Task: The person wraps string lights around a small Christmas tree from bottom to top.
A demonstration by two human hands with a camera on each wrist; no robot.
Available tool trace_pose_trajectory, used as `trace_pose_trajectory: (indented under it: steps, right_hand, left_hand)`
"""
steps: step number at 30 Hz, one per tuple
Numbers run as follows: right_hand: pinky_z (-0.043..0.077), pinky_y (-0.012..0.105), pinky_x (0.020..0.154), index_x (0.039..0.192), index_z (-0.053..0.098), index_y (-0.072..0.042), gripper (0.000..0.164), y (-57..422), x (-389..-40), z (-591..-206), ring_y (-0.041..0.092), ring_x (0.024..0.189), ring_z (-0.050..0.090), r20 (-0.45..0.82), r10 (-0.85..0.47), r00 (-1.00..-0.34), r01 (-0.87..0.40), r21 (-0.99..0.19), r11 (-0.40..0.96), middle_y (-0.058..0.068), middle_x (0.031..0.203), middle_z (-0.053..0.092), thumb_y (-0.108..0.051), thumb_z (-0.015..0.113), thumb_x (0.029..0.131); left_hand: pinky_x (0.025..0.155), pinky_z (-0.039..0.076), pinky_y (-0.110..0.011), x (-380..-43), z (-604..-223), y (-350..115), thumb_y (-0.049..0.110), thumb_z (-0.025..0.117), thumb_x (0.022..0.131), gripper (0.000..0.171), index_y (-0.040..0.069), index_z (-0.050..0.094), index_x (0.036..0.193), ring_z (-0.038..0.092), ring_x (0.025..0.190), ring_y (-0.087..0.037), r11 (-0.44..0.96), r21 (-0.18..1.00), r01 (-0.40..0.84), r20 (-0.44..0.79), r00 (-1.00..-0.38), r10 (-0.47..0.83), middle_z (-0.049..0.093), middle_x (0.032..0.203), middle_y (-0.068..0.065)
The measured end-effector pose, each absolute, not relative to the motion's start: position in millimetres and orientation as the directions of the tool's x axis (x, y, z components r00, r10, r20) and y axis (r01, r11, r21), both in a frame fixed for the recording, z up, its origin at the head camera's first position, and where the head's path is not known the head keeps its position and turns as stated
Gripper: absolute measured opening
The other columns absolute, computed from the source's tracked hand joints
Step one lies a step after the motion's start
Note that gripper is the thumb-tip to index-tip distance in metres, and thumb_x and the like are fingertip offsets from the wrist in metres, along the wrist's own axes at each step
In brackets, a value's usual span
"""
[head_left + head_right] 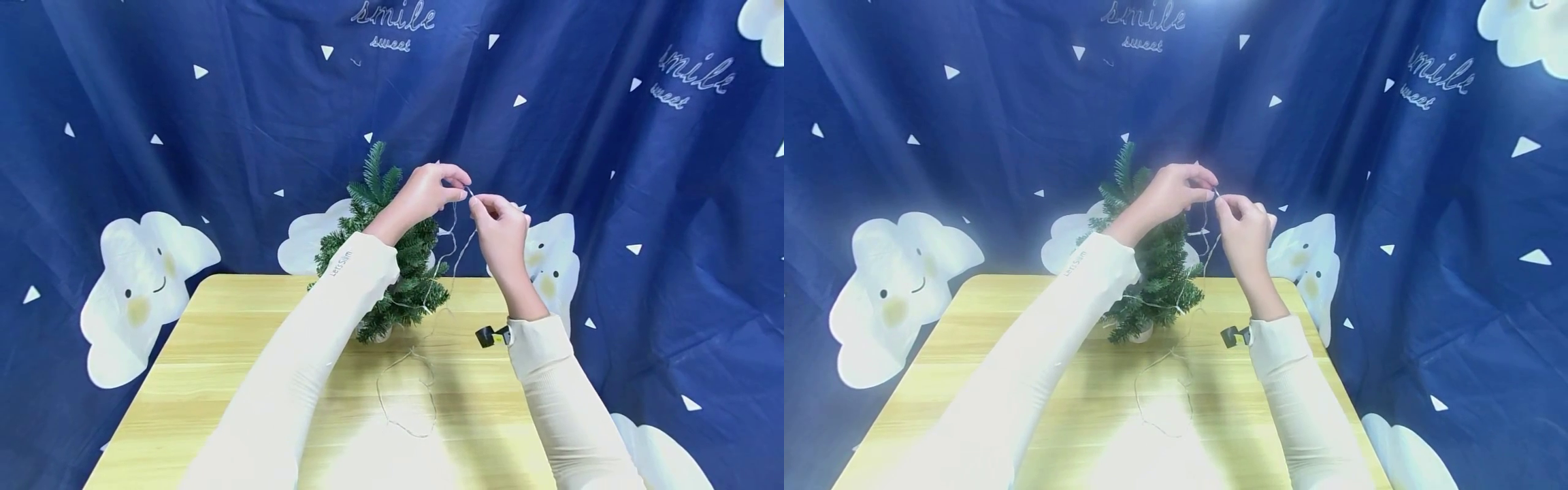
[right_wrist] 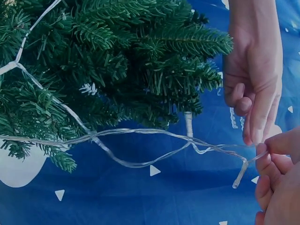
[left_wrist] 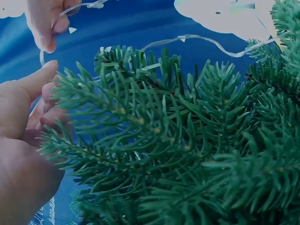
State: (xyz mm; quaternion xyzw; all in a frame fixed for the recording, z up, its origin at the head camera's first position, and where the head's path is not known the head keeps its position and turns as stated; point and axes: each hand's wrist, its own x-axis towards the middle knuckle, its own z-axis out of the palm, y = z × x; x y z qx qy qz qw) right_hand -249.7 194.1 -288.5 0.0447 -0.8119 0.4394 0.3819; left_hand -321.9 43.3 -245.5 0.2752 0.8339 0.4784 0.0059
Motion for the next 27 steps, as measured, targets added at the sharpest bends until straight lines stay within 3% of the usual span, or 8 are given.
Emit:
trace_pose_trajectory:
  steps: [7,12,14,17,27]
  right_hand:
    - [0.029,0.038,0.099,0.098,0.078,-0.004,0.021,189,-254,-288,0.006,0.081,0.053,0.642,0.232,-0.731,-0.407,-0.683,0.607,0.013,0.084,0.075,-0.022,0.068,0.095]
    - [0.041,0.023,0.080,0.099,0.077,-0.004,0.027,191,-251,-294,0.004,0.076,0.061,0.524,0.211,-0.825,-0.370,-0.783,0.500,0.003,0.079,0.075,-0.029,0.069,0.094]
    - [0.044,0.024,0.071,0.099,0.077,-0.003,0.030,193,-250,-299,0.005,0.075,0.062,0.460,0.192,-0.867,-0.339,-0.827,0.448,0.001,0.078,0.075,-0.032,0.069,0.094]
    - [0.043,0.024,0.075,0.100,0.076,-0.004,0.031,197,-248,-307,0.007,0.081,0.062,0.401,0.170,-0.900,-0.310,-0.863,0.398,-0.001,0.080,0.075,-0.033,0.069,0.094]
    - [0.049,0.027,0.089,0.098,0.074,-0.006,0.024,199,-240,-318,0.011,0.091,0.064,0.347,0.186,-0.919,-0.267,-0.896,0.354,-0.011,0.080,0.069,-0.030,0.071,0.093]
  left_hand:
    - [0.065,0.050,-0.030,-326,-249,39,0.022,0.071,0.096,0.012,0.021,0.075,0.107,0.061,0.075,-0.028,0.403,0.789,0.465,0.281,-0.855,0.436,0.070,0.103,0.003]
    - [0.063,0.049,-0.030,-329,-249,37,0.022,0.070,0.096,0.010,0.018,0.076,0.104,0.062,0.076,-0.030,0.392,0.796,0.461,0.303,-0.864,0.402,0.072,0.100,0.000]
    - [0.063,0.049,-0.029,-330,-249,37,0.022,0.070,0.097,0.010,0.017,0.076,0.104,0.063,0.076,-0.029,0.387,0.800,0.458,0.310,-0.868,0.387,0.072,0.099,-0.001]
    - [0.064,0.049,-0.028,-332,-250,37,0.022,0.069,0.097,0.011,0.015,0.076,0.104,0.063,0.075,-0.024,0.395,0.798,0.455,0.313,-0.873,0.374,0.072,0.099,-0.002]
    - [0.066,0.050,-0.027,-337,-251,37,0.022,0.067,0.098,0.013,0.016,0.076,0.106,0.062,0.073,-0.017,0.408,0.803,0.434,0.313,-0.890,0.331,0.074,0.100,-0.002]
